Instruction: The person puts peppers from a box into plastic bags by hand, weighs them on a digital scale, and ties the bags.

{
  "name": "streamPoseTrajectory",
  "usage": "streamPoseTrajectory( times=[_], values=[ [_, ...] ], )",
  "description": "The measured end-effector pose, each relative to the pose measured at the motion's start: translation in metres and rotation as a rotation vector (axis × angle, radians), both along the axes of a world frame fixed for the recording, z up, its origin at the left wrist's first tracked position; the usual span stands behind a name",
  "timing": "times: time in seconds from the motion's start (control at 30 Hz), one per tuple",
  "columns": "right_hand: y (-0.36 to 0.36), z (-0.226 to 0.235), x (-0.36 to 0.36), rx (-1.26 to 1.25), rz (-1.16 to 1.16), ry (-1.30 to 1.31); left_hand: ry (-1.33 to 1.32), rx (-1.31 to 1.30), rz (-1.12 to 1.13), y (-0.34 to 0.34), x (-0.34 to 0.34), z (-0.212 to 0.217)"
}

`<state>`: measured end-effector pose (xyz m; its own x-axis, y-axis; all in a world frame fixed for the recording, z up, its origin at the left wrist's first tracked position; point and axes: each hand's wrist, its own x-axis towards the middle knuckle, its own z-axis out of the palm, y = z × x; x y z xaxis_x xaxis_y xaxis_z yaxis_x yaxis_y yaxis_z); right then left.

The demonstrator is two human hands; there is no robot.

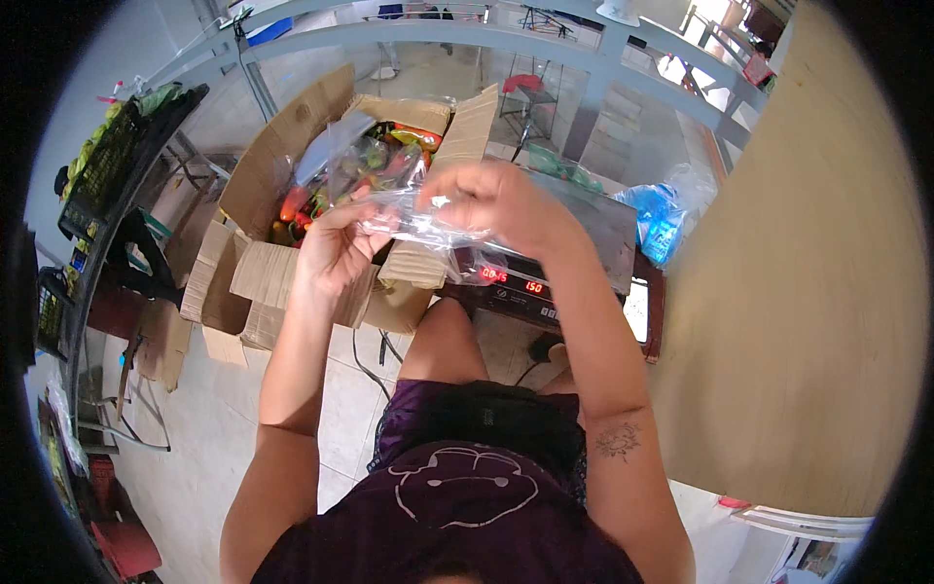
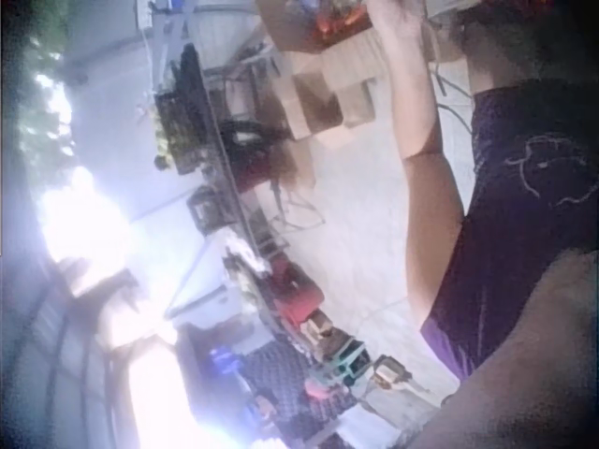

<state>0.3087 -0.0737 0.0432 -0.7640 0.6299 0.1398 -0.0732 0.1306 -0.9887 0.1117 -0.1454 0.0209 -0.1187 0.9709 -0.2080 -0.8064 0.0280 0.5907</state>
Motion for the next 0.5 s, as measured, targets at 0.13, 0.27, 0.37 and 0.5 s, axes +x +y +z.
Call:
streamPoseTrajectory(
  times=[0.13,0.27,0.37,0.5],
  values=[
    [-0.012,0.001,-0.002,0.716,-0.306,-0.423,-0.07,0.37,-0.366,-0.023,-0.004,-0.007],
    [-0.042,0.012,-0.015,0.966,-0.671,-0.509,1.261,0.491,0.116,-0.03,0.01,-0.01],
    [-0.052,0.016,-0.005,1.145,-0.663,-0.569,1.722,0.43,0.428,-0.036,0.01,0.004],
    [-0.088,0.045,0.014,1.032,-0.601,-0.429,1.808,0.631,0.526,-0.065,0.004,0.019]
  ],
)
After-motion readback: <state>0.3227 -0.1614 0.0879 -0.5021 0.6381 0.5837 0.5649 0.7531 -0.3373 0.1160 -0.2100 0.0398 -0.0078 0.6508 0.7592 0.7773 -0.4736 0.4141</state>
